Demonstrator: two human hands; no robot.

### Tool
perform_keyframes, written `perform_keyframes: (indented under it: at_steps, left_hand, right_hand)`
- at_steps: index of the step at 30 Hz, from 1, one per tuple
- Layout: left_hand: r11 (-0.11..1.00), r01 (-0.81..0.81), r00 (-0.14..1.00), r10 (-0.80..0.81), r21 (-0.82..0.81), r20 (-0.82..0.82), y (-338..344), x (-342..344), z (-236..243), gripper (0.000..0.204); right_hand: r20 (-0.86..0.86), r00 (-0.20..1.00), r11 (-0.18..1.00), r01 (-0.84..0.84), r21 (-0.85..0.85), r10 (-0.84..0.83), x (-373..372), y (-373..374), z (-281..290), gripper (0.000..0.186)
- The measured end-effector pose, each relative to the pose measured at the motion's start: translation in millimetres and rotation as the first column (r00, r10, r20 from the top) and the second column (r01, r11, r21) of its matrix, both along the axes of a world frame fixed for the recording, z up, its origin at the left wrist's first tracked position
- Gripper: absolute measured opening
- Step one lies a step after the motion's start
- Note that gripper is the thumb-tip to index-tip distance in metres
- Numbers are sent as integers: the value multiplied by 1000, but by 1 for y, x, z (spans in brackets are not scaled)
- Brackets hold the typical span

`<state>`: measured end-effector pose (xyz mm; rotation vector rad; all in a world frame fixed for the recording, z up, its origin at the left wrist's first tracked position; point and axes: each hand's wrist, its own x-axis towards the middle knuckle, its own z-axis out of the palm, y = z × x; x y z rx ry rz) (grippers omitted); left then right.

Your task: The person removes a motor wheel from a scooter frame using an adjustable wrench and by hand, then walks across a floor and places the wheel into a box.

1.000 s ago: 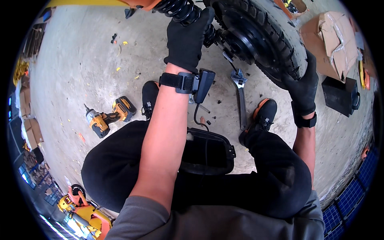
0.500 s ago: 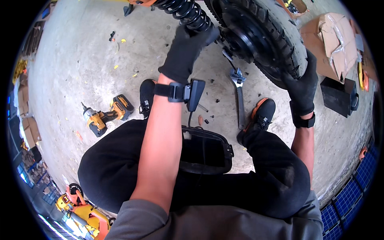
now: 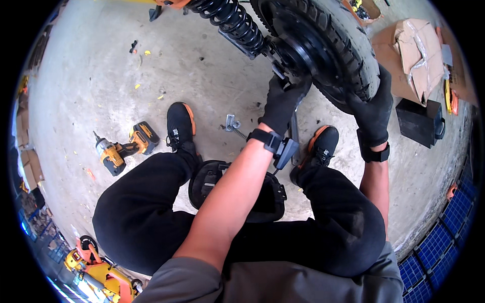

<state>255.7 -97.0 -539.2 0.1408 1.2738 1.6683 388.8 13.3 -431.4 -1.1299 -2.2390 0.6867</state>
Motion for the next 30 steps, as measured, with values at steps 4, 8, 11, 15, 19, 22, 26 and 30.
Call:
perform_keyframes:
  at_steps: [4,8,11,15,19,22,26,30]
  left_hand:
    - [993,-111,994,111,-44,-11,16,4,-7,57]
    - [994,-108,993,108,0,46,18,4,-15,55]
    - [995,-92,982,84,35,172,19,0,-17,62]
    - [997,-70,949,76,-31,306,22,-5,-15,64]
    - [998,-64,954,57,13,294,22,-4,-20,70]
    - [999,-35,968,37,-10,249,22,-3,-23,74]
    - [999,-34,974,40,-32,224,22,-4,-15,78]
    - [996,-45,976,62,-82,210,23,-4,-14,77]
  right_hand:
    - [29,1000,1000,2,21,-3,-2,0,1,66]
    - [14,1000,1000,-3,12,2,2,2,-2,65]
    - [2,1000,1000,2,3,-2,0,0,-1,65]
    - [15,1000,1000,3,-2,-3,-1,-1,1,65]
    - [11,1000,1000,-3,0,3,-1,0,1,65]
    - [7,1000,999,-28,36,27,1,2,0,65]
    - [8,1000,1000,-11,3,11,1,2,0,65]
    - [5,1000,1000,-30,2,30,1,2,0,65]
